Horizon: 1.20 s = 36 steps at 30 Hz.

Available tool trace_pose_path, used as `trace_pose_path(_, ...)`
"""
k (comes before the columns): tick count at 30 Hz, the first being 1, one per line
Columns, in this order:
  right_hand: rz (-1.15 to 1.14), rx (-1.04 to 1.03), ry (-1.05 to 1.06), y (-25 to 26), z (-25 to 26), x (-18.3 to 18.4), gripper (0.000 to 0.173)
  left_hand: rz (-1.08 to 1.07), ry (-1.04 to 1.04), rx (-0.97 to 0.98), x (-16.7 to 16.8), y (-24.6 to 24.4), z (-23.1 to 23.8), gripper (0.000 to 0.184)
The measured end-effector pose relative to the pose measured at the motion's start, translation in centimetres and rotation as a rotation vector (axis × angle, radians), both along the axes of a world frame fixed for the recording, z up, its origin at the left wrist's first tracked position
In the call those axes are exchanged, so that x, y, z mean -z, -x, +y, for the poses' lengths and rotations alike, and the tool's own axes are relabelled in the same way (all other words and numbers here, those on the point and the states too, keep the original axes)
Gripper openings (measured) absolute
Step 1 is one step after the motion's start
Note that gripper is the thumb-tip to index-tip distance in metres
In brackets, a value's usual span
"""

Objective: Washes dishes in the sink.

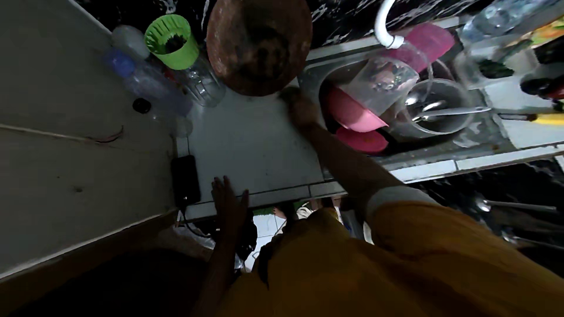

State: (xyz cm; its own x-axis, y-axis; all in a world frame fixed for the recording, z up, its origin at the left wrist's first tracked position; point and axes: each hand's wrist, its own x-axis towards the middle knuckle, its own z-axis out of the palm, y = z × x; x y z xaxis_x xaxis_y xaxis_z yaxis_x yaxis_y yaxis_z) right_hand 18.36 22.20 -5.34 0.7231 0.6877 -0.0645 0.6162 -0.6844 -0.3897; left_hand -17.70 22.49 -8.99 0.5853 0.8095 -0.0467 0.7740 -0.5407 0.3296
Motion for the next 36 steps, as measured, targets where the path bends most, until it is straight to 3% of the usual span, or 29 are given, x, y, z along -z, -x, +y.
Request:
trace_pose_path(3, 0.155, 0.232, 0.12, -3.0, -4.6, -3.0, 0.049, 0.053, -0.03, -0.063, 0.1, -4.0, 1.2, 0.086)
trace_pose_path(10, 0.224, 0.353, -0.196, 2.6, -13.2, -6.1, 0.039, -0.021, 0.014, -0.185, -0.6, -15.4, 2.8, 0.079)
trace_pose_path(12, 0.229, 0.376, -0.216, 2.9, -15.1, -6.8, 0.036, -0.085, 0.044, -0.027, -0.7, -18.7, 0.4, 0.076)
trace_pose_path(14, 0.212, 0.393, -0.235, 2.3, -16.6, -7.9, 0.037, -0.209, 0.154, 0.314, -0.6, -21.8, -4.2, 0.071)
trace_pose_path(16, 0.162, 0.4, -0.26, 1.7, -17.8, -9.0, 0.037, -0.39, 0.44, 0.624, -0.8, -24.8, -8.9, 0.063)
trace_pose_path(18, 0.132, 0.397, -0.303, 1.0, -18.9, -9.9, 0.037, -0.496, 0.793, 0.649, -3.5, -25.3, -10.6, 0.063)
trace_pose_path(19, 0.119, 0.394, -0.328, 0.7, -19.6, -10.0, 0.038, -0.549, 0.853, 0.586, -4.8, -24.2, -10.2, 0.064)
trace_pose_path(21, 0.112, 0.377, -0.361, 0.2, -21.2, -10.0, 0.04, -0.551, 0.678, 0.456, -6.3, -19.5, -7.2, 0.065)
trace_pose_path(24, 0.181, 0.363, -0.42, -0.2, -23.0, -9.4, 0.042, -0.345, 0.092, 0.133, -3.0, -9.7, -0.7, 0.065)
trace_pose_path(26, 0.245, 0.381, -0.44, -0.4, -23.6, -8.5, 0.039, -0.083, -0.036, -0.112, -0.8, -3.8, 2.5, 0.08)
trace_pose_path(28, 0.34, 0.413, -0.481, -0.4, -23.6, -7.8, 0.038, 0.062, -0.045, -0.226, -0.2, -1.8, 3.2, 0.087)
trace_pose_path(32, 0.719, 0.522, -0.663, -0.5, -21.4, -7.9, 0.032, 0.045, -0.042, -0.226, 0.5, -7.7, -0.9, 0.087)
trace_pose_path(36, 1.029, 0.51, -0.689, -3.4, -15.3, -9.7, 0.034, -0.048, 0.045, 0.154, 0.8, -17.7, -8.0, 0.082)
